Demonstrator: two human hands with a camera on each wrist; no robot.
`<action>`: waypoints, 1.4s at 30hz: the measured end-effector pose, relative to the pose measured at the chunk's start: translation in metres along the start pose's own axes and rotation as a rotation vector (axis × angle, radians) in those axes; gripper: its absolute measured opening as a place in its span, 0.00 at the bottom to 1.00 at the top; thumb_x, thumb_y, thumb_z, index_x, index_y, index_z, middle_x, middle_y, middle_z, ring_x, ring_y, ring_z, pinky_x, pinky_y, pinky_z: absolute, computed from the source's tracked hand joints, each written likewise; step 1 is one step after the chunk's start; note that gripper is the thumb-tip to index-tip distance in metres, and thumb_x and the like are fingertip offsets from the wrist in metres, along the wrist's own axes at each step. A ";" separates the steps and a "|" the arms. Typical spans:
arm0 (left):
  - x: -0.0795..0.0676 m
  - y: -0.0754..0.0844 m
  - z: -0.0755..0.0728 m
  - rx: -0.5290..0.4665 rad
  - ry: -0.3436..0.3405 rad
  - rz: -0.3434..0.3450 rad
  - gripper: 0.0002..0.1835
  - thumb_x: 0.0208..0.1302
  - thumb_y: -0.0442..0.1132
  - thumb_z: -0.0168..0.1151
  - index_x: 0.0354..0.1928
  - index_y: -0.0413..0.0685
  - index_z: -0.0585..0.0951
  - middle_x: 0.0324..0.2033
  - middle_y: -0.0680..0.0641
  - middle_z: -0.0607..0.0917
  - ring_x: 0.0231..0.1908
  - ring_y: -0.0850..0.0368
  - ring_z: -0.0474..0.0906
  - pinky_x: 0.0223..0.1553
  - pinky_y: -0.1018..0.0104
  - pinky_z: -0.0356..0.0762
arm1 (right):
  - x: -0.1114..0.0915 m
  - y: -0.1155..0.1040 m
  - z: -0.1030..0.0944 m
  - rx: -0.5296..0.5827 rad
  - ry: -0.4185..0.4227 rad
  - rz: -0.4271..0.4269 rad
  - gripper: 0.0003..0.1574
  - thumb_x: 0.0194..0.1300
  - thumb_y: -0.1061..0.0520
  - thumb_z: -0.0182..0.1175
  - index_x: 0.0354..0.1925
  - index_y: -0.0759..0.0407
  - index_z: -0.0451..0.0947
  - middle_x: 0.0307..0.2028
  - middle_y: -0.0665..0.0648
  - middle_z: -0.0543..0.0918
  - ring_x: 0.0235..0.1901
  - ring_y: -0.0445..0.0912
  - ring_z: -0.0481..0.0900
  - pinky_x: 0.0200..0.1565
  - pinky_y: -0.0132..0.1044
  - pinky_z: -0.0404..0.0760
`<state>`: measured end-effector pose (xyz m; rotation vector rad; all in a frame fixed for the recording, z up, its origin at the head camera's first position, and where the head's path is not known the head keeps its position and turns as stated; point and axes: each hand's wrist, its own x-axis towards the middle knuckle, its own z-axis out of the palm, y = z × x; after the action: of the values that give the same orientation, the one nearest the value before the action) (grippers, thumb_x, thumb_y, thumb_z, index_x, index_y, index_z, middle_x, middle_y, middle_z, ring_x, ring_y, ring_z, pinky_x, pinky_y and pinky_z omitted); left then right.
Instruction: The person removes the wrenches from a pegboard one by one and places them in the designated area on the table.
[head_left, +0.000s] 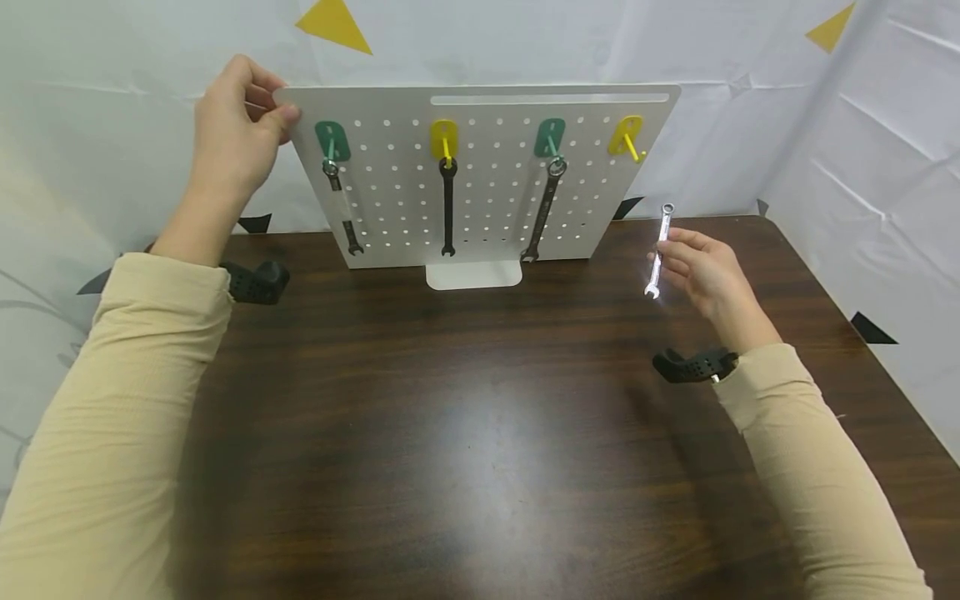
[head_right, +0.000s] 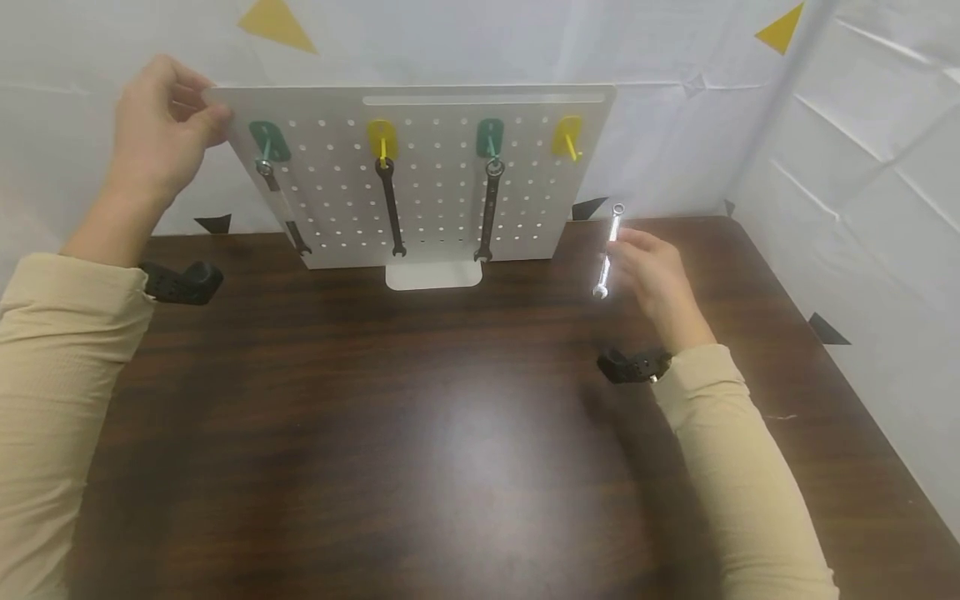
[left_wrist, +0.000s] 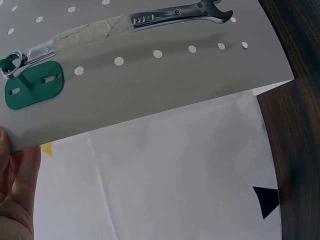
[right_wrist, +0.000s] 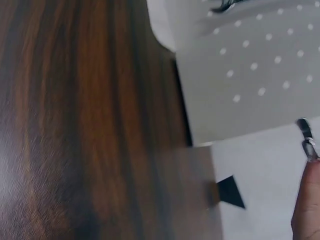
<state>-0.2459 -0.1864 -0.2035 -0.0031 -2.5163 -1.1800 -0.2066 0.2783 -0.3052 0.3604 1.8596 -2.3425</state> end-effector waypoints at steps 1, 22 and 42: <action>0.000 0.000 0.000 0.001 0.000 -0.001 0.13 0.68 0.39 0.56 0.52 0.46 0.72 0.33 0.65 0.67 0.37 0.73 0.70 0.53 0.74 0.84 | 0.001 0.002 -0.002 0.001 -0.010 0.017 0.09 0.63 0.68 0.60 0.37 0.54 0.75 0.27 0.47 0.83 0.28 0.37 0.85 0.32 0.25 0.87; -0.001 -0.002 0.002 0.040 0.017 0.014 0.14 0.69 0.40 0.55 0.53 0.44 0.71 0.35 0.65 0.68 0.36 0.73 0.70 0.53 0.73 0.84 | 0.021 0.045 -0.026 -0.454 -0.074 0.122 0.39 0.68 0.68 0.52 0.70 0.74 0.48 0.27 0.33 0.79 0.30 0.26 0.79 0.36 0.16 0.83; -0.001 -0.004 0.003 0.016 0.017 0.012 0.10 0.68 0.40 0.55 0.49 0.49 0.72 0.37 0.64 0.71 0.38 0.72 0.72 0.53 0.72 0.85 | 0.022 0.052 -0.014 -0.831 0.039 0.080 0.30 0.65 0.70 0.53 0.63 0.78 0.62 0.26 0.41 0.75 0.27 0.29 0.73 0.29 0.15 0.80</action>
<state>-0.2465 -0.1865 -0.2082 -0.0044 -2.5068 -1.1505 -0.2135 0.2812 -0.3626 0.3549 2.5422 -1.3275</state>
